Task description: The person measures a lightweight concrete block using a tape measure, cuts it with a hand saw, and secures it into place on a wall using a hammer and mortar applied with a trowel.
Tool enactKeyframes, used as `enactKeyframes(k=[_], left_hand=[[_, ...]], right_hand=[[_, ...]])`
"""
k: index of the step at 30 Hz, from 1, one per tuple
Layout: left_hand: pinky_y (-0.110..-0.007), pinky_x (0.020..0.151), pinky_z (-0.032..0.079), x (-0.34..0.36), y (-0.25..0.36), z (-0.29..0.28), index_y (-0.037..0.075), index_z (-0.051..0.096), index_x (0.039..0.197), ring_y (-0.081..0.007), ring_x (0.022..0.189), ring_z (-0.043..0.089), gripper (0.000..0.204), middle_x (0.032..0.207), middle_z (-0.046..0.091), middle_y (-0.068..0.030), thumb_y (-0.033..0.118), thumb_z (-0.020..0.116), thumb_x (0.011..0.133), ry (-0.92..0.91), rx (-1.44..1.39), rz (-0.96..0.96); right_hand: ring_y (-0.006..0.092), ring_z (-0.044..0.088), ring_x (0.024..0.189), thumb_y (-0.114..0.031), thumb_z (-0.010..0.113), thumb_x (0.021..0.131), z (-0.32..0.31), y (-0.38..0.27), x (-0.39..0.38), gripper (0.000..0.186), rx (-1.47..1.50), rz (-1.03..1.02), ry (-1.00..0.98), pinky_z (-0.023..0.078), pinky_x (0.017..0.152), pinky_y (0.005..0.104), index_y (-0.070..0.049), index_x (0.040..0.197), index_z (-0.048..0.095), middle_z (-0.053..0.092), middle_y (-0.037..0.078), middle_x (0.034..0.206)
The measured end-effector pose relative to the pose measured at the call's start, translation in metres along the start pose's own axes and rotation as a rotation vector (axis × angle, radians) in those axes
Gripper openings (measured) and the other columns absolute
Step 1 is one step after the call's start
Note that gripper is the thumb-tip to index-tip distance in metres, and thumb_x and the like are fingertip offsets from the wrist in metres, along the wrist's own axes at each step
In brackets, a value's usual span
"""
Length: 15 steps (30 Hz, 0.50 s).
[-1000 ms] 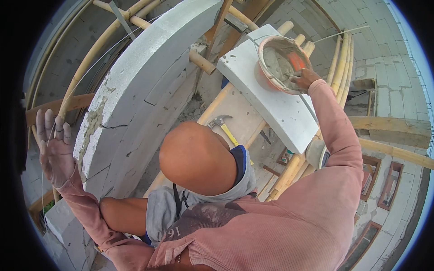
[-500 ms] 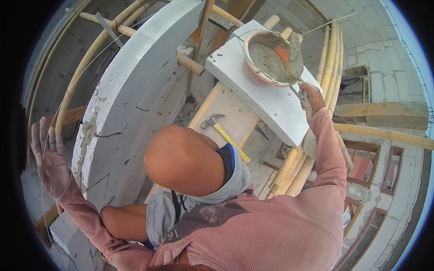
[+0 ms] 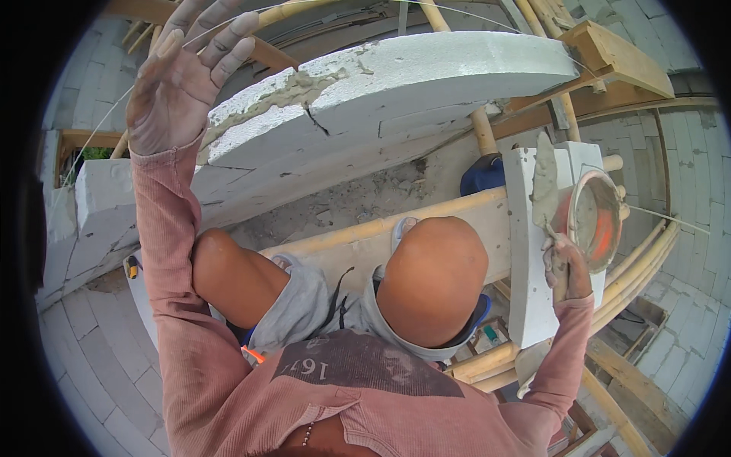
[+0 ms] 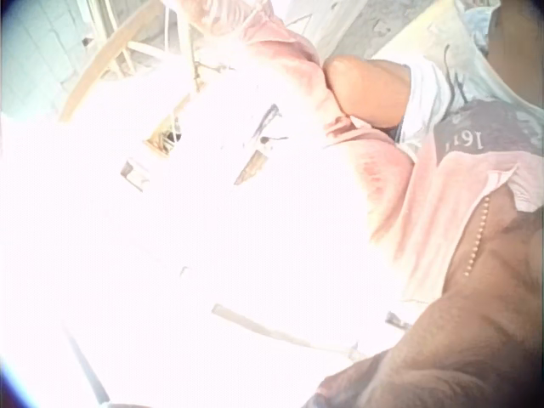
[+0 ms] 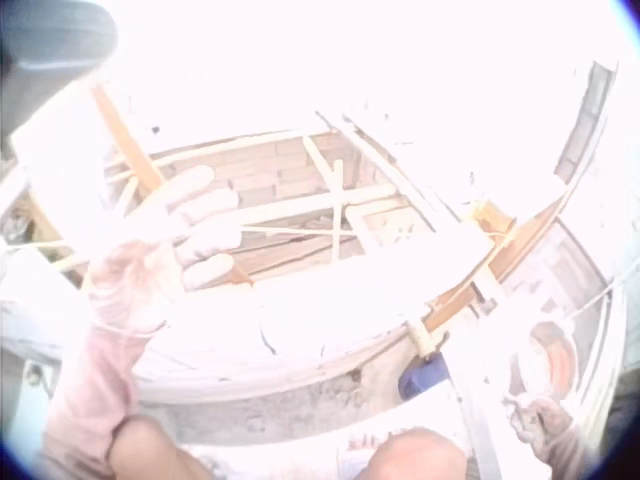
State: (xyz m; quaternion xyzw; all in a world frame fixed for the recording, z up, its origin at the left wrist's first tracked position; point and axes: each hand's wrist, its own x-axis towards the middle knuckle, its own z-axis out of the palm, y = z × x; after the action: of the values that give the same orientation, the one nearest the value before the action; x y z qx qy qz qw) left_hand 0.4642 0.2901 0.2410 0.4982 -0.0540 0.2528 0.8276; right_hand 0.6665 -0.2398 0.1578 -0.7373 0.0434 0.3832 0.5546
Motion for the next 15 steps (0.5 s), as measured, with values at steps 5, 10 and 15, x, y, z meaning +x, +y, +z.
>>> enactKeyframes(k=[5, 10, 15], left_hand=[[-0.051, 0.105, 0.054, -0.020, 0.016, -0.022, -0.007, 0.024, 0.156, -0.0442, 0.130, 0.056, 0.090, 0.152, 0.039, -0.0346, 0.019, 0.075, 0.087, 0.003, -0.013, 0.033], [-0.052, 0.108, 0.052, -0.043, 0.036, -0.021, -0.006, 0.022, 0.156, -0.0461, 0.132, 0.054, 0.092, 0.152, 0.039, -0.0352, 0.023, 0.075, 0.087, 0.056, 0.061, 0.102], [-0.051, 0.104, 0.055, -0.048, 0.035, -0.011, -0.006, 0.024, 0.156, -0.0467, 0.129, 0.056, 0.091, 0.151, 0.040, -0.0355, 0.025, 0.075, 0.087, 0.151, 0.074, 0.157]], right_hand=[[0.0100, 0.050, 0.060, -0.035, 0.056, 0.096, 0.133, -0.056, 0.060, 0.039, -0.110, -0.040, -0.546, 0.044, 0.054, 0.0236, 0.000, 0.111, 0.065, 0.058, 0.007, 0.082], [0.0209, 0.066, 0.072, -0.034, 0.056, 0.102, 0.240, -0.119, 0.097, 0.040, -0.938, -0.747, -0.553, 0.054, 0.065, 0.0329, -0.003, 0.124, 0.066, 0.065, 0.012, 0.103], [0.0346, 0.071, 0.077, -0.024, 0.064, 0.097, 0.306, -0.127, 0.074, 0.034, -1.697, -1.230, -0.045, 0.059, 0.062, 0.0454, -0.007, 0.126, 0.059, 0.059, 0.017, 0.115]])
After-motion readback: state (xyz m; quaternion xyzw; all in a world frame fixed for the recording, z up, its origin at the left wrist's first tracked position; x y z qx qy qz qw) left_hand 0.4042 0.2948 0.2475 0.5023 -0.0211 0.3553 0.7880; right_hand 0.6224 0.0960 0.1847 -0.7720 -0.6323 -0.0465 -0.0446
